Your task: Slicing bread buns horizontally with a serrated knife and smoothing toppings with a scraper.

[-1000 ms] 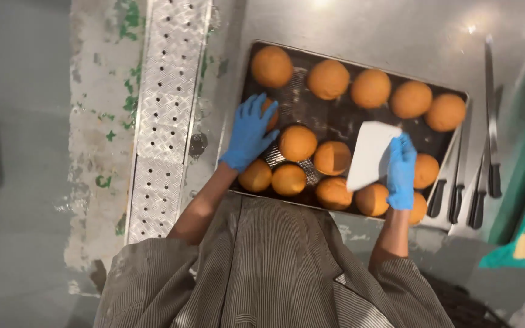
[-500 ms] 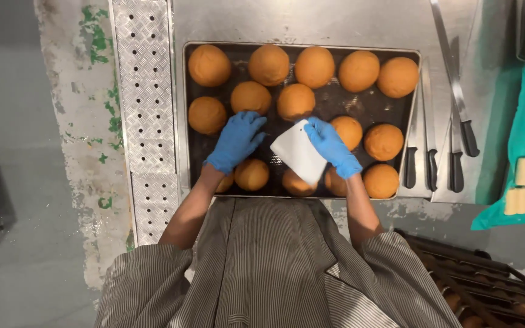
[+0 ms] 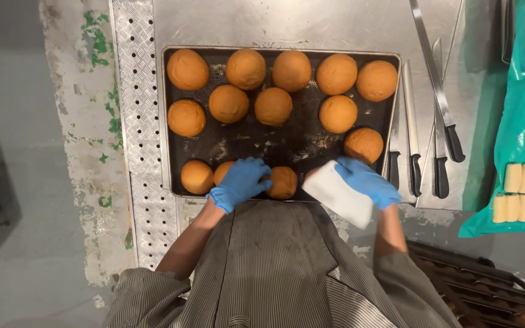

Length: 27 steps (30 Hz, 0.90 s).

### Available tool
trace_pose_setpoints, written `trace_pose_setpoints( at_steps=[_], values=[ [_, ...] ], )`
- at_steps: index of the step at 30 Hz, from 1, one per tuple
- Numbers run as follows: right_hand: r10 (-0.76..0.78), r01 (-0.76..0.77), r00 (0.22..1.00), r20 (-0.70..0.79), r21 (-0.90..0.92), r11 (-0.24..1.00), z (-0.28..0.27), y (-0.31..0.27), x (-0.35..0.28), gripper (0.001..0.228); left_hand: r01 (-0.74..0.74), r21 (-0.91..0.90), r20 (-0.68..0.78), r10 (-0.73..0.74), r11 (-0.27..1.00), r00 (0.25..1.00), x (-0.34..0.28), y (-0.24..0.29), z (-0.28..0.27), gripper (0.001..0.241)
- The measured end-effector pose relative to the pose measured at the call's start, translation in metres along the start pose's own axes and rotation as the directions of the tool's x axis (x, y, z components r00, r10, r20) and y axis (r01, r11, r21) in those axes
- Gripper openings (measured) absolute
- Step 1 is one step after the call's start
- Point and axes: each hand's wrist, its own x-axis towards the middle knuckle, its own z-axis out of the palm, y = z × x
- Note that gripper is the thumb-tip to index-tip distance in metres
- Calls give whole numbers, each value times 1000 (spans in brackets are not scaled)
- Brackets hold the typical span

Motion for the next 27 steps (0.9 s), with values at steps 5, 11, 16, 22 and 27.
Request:
trace_pose_setpoints(
  at_steps=[5, 11, 16, 22, 27],
  values=[
    [91, -67, 990, -111, 204, 977, -29, 7, -19, 44, -80, -25, 4, 80, 996, 997, 16, 41, 23, 29],
    [-247, 265, 872, -422, -18, 964, -53, -34, -17, 28, -135, 104, -23, 138, 985, 990, 36, 68, 41, 27],
    [-527, 448, 733, -430, -278, 850, -44, -75, 16, 12, -157, 177, 6, 159, 972, 987, 41, 77, 67, 26],
    [-591, 559, 784, -190, -201, 805, 12, -45, 65, 21, -153, 215, -36, 164, 965, 986, 40, 72, 76, 30],
    [-438, 441, 897, 54, -82, 894, 25, -28, 63, 31, -43, 169, -162, 71, 985, 984, 25, 58, 73, 35]
  ],
)
